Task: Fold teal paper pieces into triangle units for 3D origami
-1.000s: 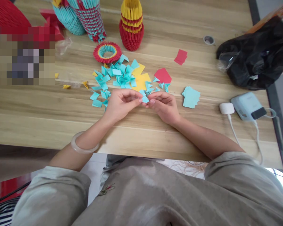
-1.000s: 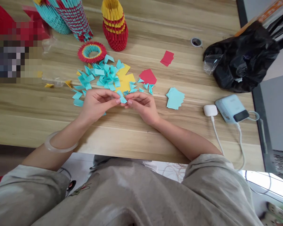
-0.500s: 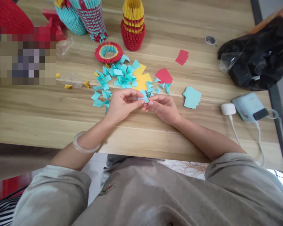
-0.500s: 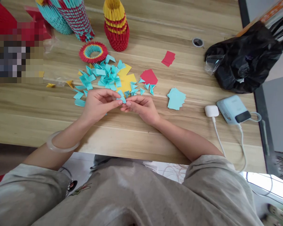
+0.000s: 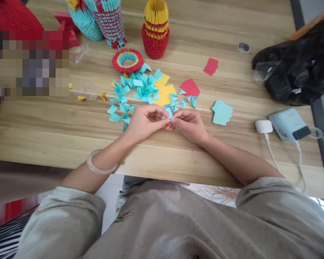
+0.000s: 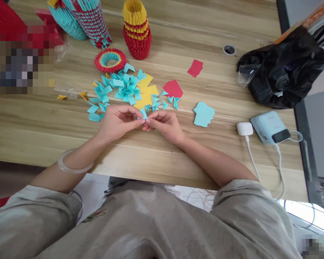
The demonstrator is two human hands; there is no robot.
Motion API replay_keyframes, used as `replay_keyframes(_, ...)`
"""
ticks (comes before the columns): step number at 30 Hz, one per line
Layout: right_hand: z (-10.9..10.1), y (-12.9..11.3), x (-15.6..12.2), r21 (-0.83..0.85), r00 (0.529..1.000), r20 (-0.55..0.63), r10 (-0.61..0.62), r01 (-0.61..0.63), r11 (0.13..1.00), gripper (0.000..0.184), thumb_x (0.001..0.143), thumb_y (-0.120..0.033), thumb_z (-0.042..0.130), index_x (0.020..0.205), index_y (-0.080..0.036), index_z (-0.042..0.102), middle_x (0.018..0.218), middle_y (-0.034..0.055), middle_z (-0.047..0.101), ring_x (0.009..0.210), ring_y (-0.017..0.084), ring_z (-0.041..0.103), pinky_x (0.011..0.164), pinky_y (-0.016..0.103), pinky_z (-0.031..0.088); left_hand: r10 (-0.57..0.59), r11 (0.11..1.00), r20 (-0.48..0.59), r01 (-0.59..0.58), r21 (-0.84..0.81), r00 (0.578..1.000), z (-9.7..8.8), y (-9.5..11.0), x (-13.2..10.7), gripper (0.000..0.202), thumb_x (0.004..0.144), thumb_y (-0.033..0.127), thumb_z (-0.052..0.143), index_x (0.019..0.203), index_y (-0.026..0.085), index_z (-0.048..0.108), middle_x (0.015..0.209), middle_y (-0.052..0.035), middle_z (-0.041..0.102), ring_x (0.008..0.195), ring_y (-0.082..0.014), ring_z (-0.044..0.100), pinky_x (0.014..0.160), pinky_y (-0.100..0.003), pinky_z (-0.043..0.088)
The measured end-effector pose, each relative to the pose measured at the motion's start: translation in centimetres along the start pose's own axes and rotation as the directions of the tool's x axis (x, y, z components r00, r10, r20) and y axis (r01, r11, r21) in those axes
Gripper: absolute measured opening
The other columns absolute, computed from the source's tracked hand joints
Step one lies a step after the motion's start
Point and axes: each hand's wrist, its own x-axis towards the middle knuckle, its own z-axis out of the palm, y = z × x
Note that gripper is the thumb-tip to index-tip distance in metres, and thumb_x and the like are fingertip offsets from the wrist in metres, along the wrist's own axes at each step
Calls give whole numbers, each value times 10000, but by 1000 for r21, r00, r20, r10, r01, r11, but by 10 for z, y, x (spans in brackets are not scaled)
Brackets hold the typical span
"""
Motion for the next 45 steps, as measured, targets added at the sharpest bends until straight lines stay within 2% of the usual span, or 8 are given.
replay_keyframes(4,0,1,0,-30,999,-12,-31,30,999,167,762,-310,817,749,-169,730,687,4,763,608,108,719,585,206,593,30,1000,-4,-30,5,1000,0,-3,-1,131,693,245,807,758,148,746,708,-29,724,622,-98,622,584,-197,496)
replay_keyframes(9,0,-1,-2,-49,1000,-25,5,-6,999,192,751,-347,824,768,-173,744,708,18,768,621,117,721,615,228,599,54,998,-45,-53,18,997,0,-4,0,147,702,279,800,751,152,746,697,-24,720,615,-106,629,586,-209,511)
replay_keyframes(22,4,-2,-4,-137,995,-102,-7,-7,990,178,702,-334,858,694,-196,745,640,3,745,545,106,683,534,211,574,19,999,56,-17,-28,998,-3,-4,-1,168,728,305,778,776,148,745,749,-46,739,683,-143,671,641,-244,533)
replay_keyframes(25,3,-1,-4,-177,995,-100,-22,4,984,156,720,-313,845,700,-196,744,637,3,742,549,110,684,535,215,576,24,1000,69,-23,-13,997,-4,-3,-1,160,741,299,765,789,148,742,730,-40,713,644,-129,630,599,-238,491)
replay_keyframes(28,2,0,-4,-216,997,-67,-49,33,976,138,730,-283,838,696,-190,742,618,1,734,548,107,688,536,205,575,34,999,86,-38,35,996,-5,-3,-1,154,756,301,749,806,156,744,665,-22,656,564,-102,535,520,-227,395)
replay_keyframes(32,2,0,-5,-238,997,-60,-46,30,971,159,719,-303,846,697,-188,739,612,3,730,552,112,692,541,208,579,43,996,105,-51,75,994,-5,-3,-1,134,763,297,736,805,170,739,663,-17,634,556,-98,491,512,-230,358)
replay_keyframes(37,3,-1,-6,-246,996,-79,-45,25,969,170,715,-328,849,711,-189,751,619,6,732,559,117,693,549,218,585,56,995,70,-62,80,996,-4,-3,-2,119,772,286,727,796,170,729,691,-16,643,584,-97,503,536,-225,383)
replay_keyframes(45,0,0,-6,-194,999,-34,-22,15,981,128,799,-319,785,797,-192,764,705,12,755,609,105,703,583,212,585,42,998,18,-42,38,999,-2,-3,-2,120,759,278,732,771,160,722,695,-23,668,601,-101,540,549,-228,416)
